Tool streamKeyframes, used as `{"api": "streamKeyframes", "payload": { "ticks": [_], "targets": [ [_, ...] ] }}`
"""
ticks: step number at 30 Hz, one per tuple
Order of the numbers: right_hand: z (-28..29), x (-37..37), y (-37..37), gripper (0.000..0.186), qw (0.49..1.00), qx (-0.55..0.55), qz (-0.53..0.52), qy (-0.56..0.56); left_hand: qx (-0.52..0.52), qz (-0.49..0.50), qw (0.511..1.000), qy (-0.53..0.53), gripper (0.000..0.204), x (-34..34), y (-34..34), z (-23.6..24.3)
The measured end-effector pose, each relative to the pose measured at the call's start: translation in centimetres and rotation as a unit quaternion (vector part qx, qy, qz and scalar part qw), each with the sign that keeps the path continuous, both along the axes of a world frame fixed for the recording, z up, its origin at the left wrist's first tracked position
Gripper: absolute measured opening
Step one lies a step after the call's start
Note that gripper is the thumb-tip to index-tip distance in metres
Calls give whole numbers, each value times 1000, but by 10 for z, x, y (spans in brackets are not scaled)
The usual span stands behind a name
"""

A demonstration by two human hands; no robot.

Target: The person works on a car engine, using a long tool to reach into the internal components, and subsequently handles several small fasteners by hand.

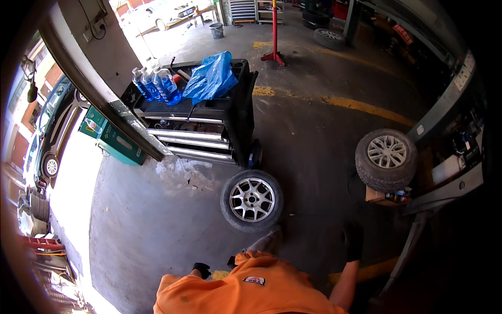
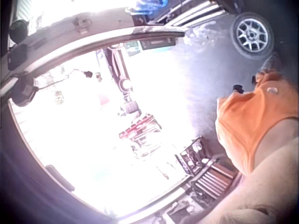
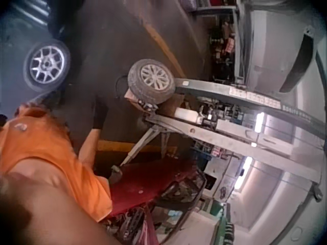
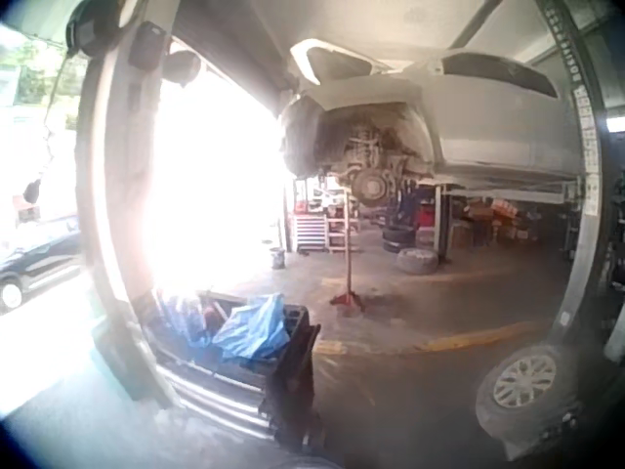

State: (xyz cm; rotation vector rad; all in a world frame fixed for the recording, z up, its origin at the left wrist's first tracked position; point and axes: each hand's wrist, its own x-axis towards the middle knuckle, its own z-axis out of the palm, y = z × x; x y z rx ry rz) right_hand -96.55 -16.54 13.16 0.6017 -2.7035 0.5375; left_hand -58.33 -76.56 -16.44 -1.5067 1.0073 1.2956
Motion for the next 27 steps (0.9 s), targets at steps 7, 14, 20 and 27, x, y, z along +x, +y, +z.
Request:
{"api": "streamKeyframes", "payload": {
  "ticks": [7,14,20,27],
  "targets": [
    [5,-171,8,19,917,-64,19,-393,-51,13,943,329,24,-364,126,149],
    [-20,-408,-55,25,886,-228,52,-400,-261,-3,788,557,17,-523,150,158],
    [102,-570,-340,20,791,-258,289,-473,-347,295,833,314,19,-485,239,211],
    [121,-616,-714,22,743,-189,505,-395,-344,599,701,176,18,-512,303,189]
  ]
}}
